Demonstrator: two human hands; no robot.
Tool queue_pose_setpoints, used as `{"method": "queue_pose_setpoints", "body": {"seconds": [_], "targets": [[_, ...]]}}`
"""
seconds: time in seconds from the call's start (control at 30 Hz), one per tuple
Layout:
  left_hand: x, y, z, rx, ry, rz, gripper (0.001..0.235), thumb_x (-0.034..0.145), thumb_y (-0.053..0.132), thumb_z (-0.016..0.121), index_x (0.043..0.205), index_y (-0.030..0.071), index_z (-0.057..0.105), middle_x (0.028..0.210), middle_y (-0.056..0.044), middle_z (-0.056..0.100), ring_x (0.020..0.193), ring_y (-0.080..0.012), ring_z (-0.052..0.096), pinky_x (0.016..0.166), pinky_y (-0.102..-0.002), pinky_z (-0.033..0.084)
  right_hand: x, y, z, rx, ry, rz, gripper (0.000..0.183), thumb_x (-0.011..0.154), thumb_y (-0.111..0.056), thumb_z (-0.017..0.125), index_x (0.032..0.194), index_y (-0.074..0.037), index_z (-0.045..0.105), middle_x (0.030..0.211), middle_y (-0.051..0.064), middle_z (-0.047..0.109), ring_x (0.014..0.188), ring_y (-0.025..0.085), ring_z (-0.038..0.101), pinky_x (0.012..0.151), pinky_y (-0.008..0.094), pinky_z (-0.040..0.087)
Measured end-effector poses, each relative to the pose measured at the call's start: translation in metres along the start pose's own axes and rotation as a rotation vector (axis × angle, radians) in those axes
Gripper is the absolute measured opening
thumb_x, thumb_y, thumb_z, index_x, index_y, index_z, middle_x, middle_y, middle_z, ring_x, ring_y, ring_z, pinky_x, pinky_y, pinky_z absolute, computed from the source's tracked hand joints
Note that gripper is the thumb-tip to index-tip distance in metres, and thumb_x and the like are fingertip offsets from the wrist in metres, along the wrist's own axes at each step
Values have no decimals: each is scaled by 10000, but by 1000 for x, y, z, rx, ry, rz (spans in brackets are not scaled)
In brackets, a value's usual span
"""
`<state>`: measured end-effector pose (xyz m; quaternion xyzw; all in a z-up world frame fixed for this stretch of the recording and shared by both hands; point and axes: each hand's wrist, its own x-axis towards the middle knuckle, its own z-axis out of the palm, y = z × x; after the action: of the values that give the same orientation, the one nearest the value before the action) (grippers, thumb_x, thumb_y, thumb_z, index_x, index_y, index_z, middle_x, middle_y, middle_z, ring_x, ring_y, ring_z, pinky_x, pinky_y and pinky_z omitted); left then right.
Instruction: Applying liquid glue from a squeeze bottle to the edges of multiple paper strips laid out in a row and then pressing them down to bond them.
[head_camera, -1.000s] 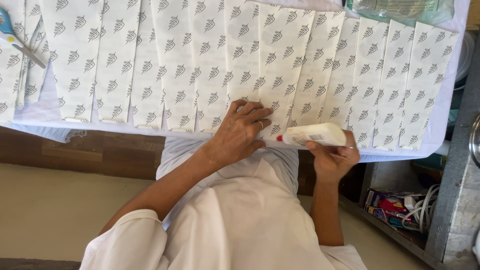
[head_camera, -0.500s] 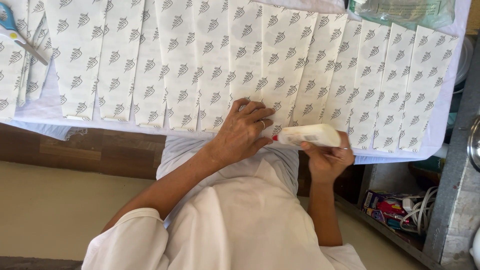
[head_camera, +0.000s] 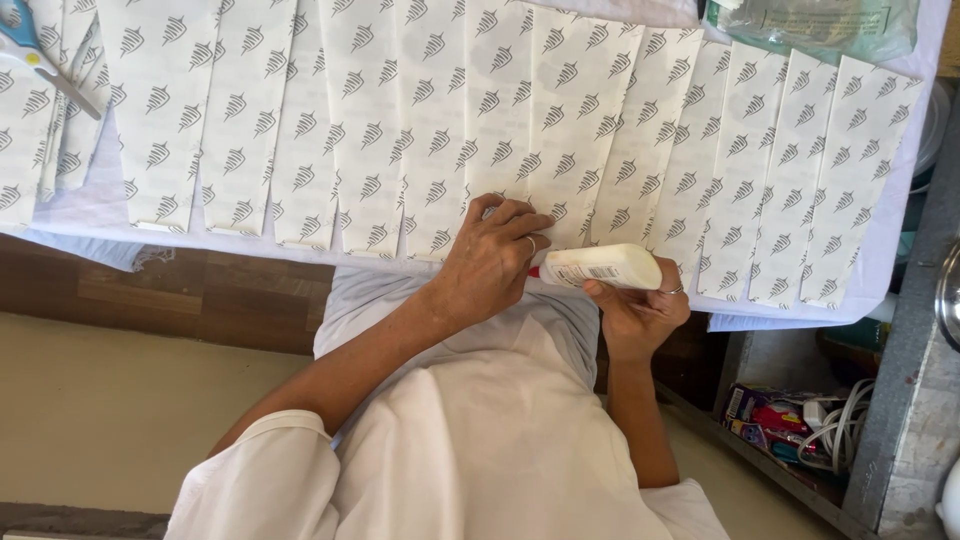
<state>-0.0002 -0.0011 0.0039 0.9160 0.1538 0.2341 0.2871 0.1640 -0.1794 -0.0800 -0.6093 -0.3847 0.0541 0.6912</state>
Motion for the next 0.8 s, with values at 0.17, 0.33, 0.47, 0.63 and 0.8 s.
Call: {"method": "queue_pose_setpoints", "body": {"seconds": [0.17,0.33,0.47,0.63,0.8], "targets": [[1,1,-2,-2,11,5,111,832,-32,752,935,-3,780,1045,-167,754,1063,-306,660,1037,-530,360,5,-1,-32,-3,30,-12,440,733,2,910,1018,129,600,934,296,717,994,372,723,876,497,590],[0,0,-1,-9,14,12,101,841,-37,732,925,-5,777,1047,-168,756,1068,-309,659,1041,-533,358,2,9,-50,-41,62,-28,411,777,13,885,1042,138,597,952,319,710,999,392,721,876,481,593],[-1,2,-3,-5,30,25,108,849,-49,720,929,-10,780,1037,-171,755,1063,-315,660,1038,-538,363,1,2,-14,16,40,-2,459,718,-21,927,1018,121,610,932,298,722,985,358,722,869,497,589],[-3,-1,0,-13,66,57,100,851,-41,719,927,-13,776,1031,-176,749,1064,-327,655,1031,-548,369,1,4,-11,35,35,22,464,686,-3,937,1003,106,616,941,293,726,967,332,717,871,499,582],[-5,-5,3,-19,84,103,86,837,-49,722,904,-29,771,1019,-184,746,1064,-332,641,1026,-540,369,5,10,-62,-29,98,-33,474,785,-86,895,1110,45,577,1066,264,708,1094,328,682,981,512,555]]}}
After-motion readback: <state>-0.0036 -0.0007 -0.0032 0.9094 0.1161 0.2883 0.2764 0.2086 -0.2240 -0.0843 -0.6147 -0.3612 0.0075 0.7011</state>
